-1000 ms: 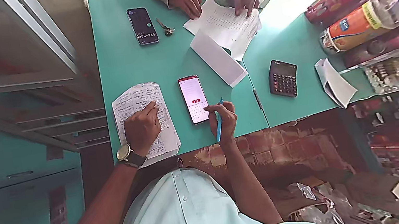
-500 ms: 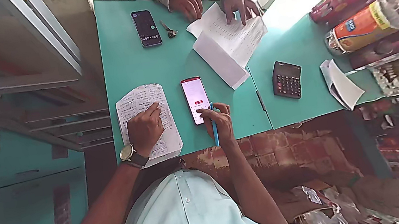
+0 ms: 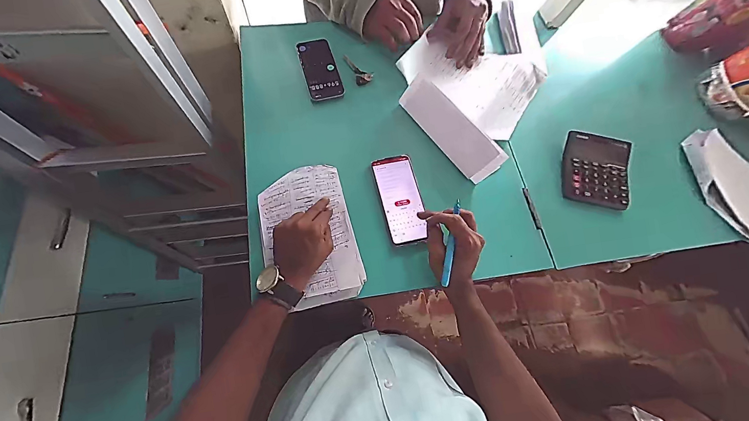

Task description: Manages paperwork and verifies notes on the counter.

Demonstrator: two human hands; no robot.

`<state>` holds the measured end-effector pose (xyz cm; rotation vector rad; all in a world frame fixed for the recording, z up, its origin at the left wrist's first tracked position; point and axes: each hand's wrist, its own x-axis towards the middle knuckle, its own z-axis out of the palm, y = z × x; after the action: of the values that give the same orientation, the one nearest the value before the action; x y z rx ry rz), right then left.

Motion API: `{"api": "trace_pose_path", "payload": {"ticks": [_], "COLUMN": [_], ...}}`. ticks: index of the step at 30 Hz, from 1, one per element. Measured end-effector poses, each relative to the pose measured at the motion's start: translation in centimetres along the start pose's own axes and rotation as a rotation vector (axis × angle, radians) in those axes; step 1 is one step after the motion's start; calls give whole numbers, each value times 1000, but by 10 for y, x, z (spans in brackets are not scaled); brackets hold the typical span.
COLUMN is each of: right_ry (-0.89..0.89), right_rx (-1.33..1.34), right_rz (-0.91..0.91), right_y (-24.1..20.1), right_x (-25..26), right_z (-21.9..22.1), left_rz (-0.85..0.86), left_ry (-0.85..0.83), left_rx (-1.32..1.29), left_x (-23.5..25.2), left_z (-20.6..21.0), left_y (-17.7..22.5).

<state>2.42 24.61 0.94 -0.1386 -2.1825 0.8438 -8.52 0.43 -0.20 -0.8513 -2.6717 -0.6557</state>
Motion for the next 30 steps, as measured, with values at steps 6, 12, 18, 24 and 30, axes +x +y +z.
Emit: {"api": "trace_pose_path", "payload": {"ticks": [6,12,18,24,30], "right_ry": [16,34,102,82,98], "right_rx": [144,137,72,32,25], "right_rz": [53,84,102,100,115], "right_y": [7,9,10,10,7], "right_x": [0,1,0,0,0], "right_z": [-3,-5,-4,-3,-2], "left_rz": [43,32,-2,-15,-16], "left_ry": [24,19,31,17,16], "left_rx": [32,36,0,-24,-46], "left_x": [-1,-2,2,0,0], "left_z": [0,1,0,-1,-2], "left_y": [-1,-1,0,-2,-1]}}
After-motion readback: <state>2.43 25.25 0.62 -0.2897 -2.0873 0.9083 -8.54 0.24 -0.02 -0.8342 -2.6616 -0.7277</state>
